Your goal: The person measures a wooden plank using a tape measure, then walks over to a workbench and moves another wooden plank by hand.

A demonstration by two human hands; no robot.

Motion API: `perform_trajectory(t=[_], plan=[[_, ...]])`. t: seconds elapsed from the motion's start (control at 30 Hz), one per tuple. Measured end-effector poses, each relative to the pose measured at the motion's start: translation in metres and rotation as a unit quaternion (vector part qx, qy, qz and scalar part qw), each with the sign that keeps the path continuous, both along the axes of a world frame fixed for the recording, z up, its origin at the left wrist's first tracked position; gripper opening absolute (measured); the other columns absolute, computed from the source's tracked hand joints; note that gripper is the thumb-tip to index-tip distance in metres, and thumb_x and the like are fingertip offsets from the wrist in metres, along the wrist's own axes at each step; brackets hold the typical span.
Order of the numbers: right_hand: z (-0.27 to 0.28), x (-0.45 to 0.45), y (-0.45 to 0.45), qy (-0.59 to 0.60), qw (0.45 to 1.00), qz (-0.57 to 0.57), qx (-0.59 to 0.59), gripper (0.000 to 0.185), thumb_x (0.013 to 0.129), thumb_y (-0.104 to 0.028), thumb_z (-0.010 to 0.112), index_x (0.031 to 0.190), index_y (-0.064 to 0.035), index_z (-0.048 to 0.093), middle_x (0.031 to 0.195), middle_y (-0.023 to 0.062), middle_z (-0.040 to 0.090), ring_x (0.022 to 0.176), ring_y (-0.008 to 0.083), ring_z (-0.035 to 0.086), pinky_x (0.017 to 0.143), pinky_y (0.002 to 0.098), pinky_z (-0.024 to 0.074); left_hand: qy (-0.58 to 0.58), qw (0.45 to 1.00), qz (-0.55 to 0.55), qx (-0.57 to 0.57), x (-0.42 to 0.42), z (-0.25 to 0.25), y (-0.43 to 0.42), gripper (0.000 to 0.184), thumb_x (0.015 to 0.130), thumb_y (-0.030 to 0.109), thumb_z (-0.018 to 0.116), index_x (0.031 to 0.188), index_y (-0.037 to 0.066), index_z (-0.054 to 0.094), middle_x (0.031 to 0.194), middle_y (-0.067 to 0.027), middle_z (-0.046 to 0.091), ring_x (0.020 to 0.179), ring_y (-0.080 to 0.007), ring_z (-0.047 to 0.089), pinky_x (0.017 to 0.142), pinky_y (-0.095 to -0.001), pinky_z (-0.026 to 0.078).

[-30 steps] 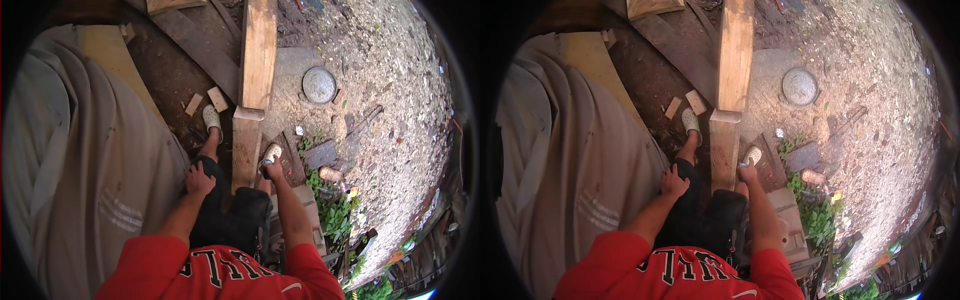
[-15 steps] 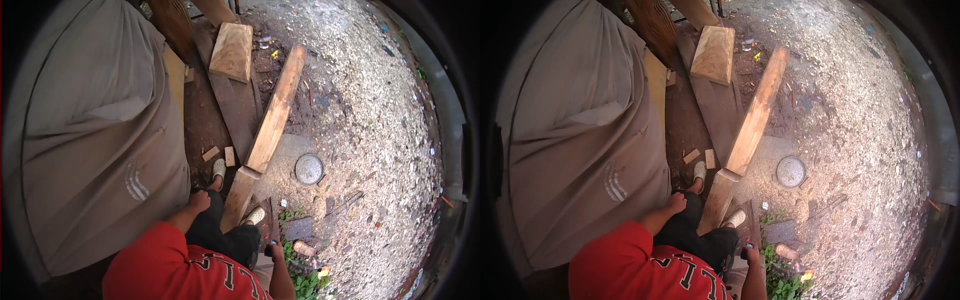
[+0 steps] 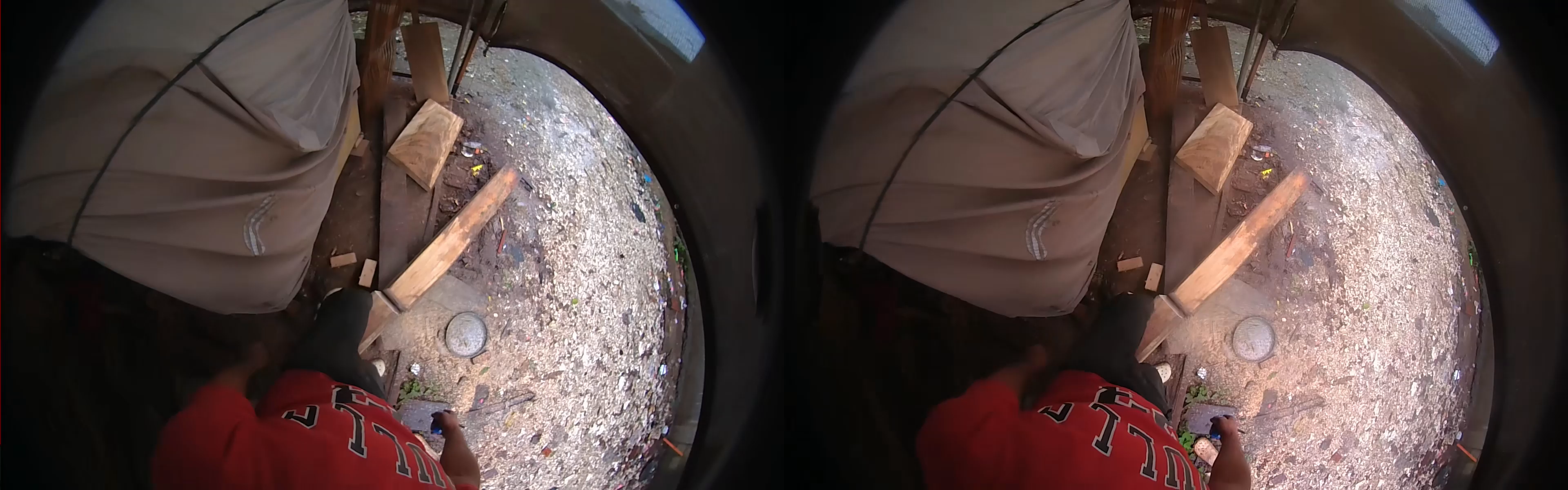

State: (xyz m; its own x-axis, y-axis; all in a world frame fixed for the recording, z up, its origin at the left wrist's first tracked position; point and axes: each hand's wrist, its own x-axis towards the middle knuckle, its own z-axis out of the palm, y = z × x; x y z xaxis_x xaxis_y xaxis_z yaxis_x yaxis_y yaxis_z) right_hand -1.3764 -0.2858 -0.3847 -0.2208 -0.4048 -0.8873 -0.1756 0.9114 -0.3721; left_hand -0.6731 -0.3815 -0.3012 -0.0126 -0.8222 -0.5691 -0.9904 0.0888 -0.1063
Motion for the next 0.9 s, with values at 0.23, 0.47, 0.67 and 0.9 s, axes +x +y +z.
perform_trajectory(t=[0.23, 0.47, 0.67, 0.9], plan=[[0.102, 0.032, -0.114, -0.113, 0.980, -0.105, -0.122, 0.030, 0.074, -0.011, 0.064, 0.100, 0.0012, 0.055, 0.073, 0.0092, 0.059, 0.061, 0.0205, 0.059, 0.049, 0.0331, 0.0463, 0.151, 0.975, 0.160, -0.035, -0.006, -0.009, -0.023, 0.023, 0.083, 0.015, 0.050, 0.089, 0.002, 0.068, 0.089, -0.0201, 0.065, 0.080, -0.0347, 0.064, 0.072, -0.0455, 0.049], [0.117, 0.070, -0.084, -0.111, 0.988, -0.063, -0.085, 0.047, 0.075, -0.011, 0.064, 0.116, 0.0009, 0.047, 0.074, 0.0108, 0.058, 0.058, 0.0214, 0.060, 0.049, 0.0340, 0.0496, 0.311, 0.894, 0.304, -0.105, -0.107, 0.072, -0.145, 0.019, 0.079, 0.022, 0.057, 0.085, 0.006, 0.066, 0.082, -0.0159, 0.067, 0.079, -0.0306, 0.065, 0.072, -0.0409, 0.050], [0.053, 0.055, 0.002, 0.036, 0.911, 0.392, -0.124, 0.015, 0.075, -0.019, 0.068, 0.079, -0.0058, 0.065, 0.065, 0.0099, 0.062, 0.054, 0.0229, 0.059, 0.050, 0.0394, 0.0485, 0.434, 0.868, 0.240, -0.029, -0.138, 0.095, -0.123, 0.023, 0.076, 0.028, 0.064, 0.086, 0.008, 0.067, 0.081, -0.0111, 0.068, 0.078, -0.0246, 0.066, 0.072, -0.0363, 0.051], [0.102, 0.174, -0.042, -0.021, 0.999, 0.013, 0.023, 0.022, 0.075, -0.016, 0.068, 0.089, -0.0012, 0.061, 0.067, 0.0107, 0.060, 0.053, 0.0219, 0.058, 0.047, 0.0356, 0.0467, 0.332, 0.902, 0.258, 0.102, 0.040, 0.019, -0.043, 0.033, 0.076, 0.029, 0.061, 0.097, 0.004, 0.064, 0.095, -0.0179, 0.066, 0.091, -0.0284, 0.065, 0.079, -0.0380, 0.050]])
